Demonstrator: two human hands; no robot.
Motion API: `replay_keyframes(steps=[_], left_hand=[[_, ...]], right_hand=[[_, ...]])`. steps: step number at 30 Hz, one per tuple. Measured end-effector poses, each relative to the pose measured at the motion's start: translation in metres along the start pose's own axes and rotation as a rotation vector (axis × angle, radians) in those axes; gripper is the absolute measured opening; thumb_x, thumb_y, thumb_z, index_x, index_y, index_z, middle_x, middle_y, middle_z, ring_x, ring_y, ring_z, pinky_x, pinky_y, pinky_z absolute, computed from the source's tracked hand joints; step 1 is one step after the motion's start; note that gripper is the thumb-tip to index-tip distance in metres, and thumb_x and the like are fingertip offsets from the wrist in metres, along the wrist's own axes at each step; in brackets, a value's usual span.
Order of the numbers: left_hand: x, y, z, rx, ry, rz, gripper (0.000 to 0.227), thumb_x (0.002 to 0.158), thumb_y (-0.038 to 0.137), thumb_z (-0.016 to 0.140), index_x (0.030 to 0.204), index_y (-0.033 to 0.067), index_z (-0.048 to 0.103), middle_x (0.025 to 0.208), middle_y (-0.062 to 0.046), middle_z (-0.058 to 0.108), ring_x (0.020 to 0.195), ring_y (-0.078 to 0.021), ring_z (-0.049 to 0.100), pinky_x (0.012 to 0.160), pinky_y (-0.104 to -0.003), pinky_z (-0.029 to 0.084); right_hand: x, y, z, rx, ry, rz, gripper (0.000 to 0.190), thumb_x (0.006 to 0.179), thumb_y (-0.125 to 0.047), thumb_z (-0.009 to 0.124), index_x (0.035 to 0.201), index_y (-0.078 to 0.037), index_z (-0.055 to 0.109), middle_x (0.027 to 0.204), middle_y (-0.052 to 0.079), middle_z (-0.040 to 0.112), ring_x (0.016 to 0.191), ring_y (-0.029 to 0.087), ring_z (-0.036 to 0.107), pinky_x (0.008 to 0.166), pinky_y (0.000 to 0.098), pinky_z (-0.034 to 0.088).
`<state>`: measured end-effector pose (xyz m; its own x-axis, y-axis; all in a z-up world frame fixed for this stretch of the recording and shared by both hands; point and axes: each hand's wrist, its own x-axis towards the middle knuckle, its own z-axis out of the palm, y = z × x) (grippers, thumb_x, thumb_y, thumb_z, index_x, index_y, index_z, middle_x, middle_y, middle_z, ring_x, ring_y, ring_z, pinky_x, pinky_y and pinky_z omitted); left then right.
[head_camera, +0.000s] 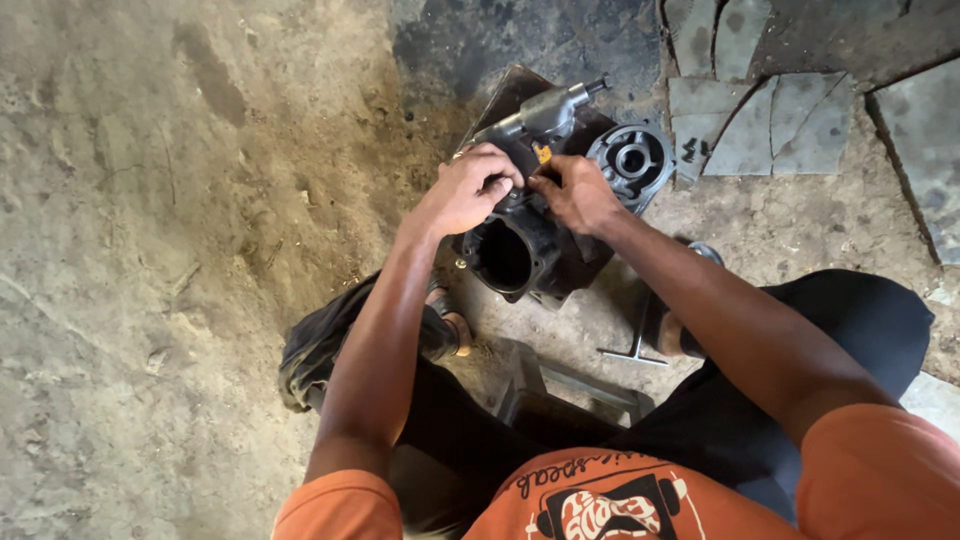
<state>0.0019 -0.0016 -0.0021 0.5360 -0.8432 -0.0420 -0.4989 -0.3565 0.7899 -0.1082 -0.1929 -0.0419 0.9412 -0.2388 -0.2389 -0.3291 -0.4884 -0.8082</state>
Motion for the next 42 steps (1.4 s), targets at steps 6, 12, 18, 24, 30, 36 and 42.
replay_keyframes(steps=[6,12,18,24,30,36,42], left_hand=[[0.001,0.002,0.001,0.041,0.012,0.015,0.019,0.084,0.024,0.083,0.092,0.0104,0.071,0.104,-0.005,0.067,0.101,-0.0234,0.067,0.087,-0.040,0.053],[-0.001,-0.007,0.004,-0.041,0.040,0.081,0.010,0.088,0.018,0.075,0.097,0.0149,0.078,0.110,-0.004,0.069,0.104,-0.0225,0.069,0.090,-0.037,0.054],[-0.002,-0.005,0.008,-0.024,0.126,0.075,0.019,0.082,0.019,0.083,0.089,0.0058,0.072,0.102,-0.006,0.069,0.101,-0.0246,0.068,0.087,-0.036,0.055],[-0.004,-0.015,0.010,-0.068,0.176,0.187,0.012,0.083,0.013,0.080,0.093,0.0079,0.075,0.105,-0.006,0.070,0.105,-0.0246,0.069,0.093,-0.037,0.055],[-0.006,-0.010,0.009,-0.036,0.149,0.139,0.011,0.081,0.014,0.081,0.089,0.0082,0.075,0.104,-0.006,0.071,0.104,-0.0257,0.069,0.092,-0.039,0.054],[-0.007,-0.003,0.007,-0.008,0.149,0.104,0.014,0.081,0.017,0.082,0.090,0.0081,0.076,0.105,-0.007,0.070,0.105,-0.0253,0.068,0.087,-0.039,0.056],[-0.007,0.000,0.006,-0.077,0.106,0.052,0.013,0.084,0.020,0.079,0.093,0.0120,0.077,0.109,-0.004,0.068,0.107,-0.0235,0.068,0.086,-0.037,0.059]], right_hand=[[0.002,0.008,-0.004,0.073,0.032,-0.159,0.030,0.093,-0.025,0.073,0.105,0.003,0.075,0.089,0.018,0.077,0.077,0.020,0.073,0.072,0.0364,0.057],[-0.002,0.009,-0.011,-0.225,-0.046,-0.040,0.033,0.100,-0.030,0.064,0.105,0.001,0.074,0.095,0.023,0.075,0.084,0.033,0.074,0.081,0.0447,0.057],[-0.023,0.012,-0.004,-0.625,-0.212,0.149,0.035,0.093,-0.028,0.066,0.110,0.002,0.070,0.114,0.027,0.068,0.107,0.043,0.068,0.093,0.0522,0.055],[-0.042,0.008,-0.011,-0.697,-0.241,0.111,0.031,0.092,-0.025,0.066,0.107,0.002,0.072,0.111,0.028,0.070,0.106,0.043,0.069,0.095,0.0527,0.055],[-0.045,0.000,-0.032,-0.714,-0.223,0.022,0.025,0.096,-0.023,0.061,0.107,-0.006,0.076,0.111,0.022,0.073,0.104,0.038,0.071,0.096,0.0505,0.056],[-0.052,-0.019,-0.077,-0.679,-0.185,0.080,0.032,0.103,-0.035,0.056,0.117,-0.010,0.071,0.112,0.014,0.071,0.097,0.027,0.072,0.086,0.0446,0.061],[-0.065,-0.021,-0.101,-0.684,-0.114,0.048,0.036,0.100,-0.038,0.063,0.119,-0.008,0.071,0.115,0.014,0.072,0.103,0.028,0.069,0.097,0.0483,0.053]])
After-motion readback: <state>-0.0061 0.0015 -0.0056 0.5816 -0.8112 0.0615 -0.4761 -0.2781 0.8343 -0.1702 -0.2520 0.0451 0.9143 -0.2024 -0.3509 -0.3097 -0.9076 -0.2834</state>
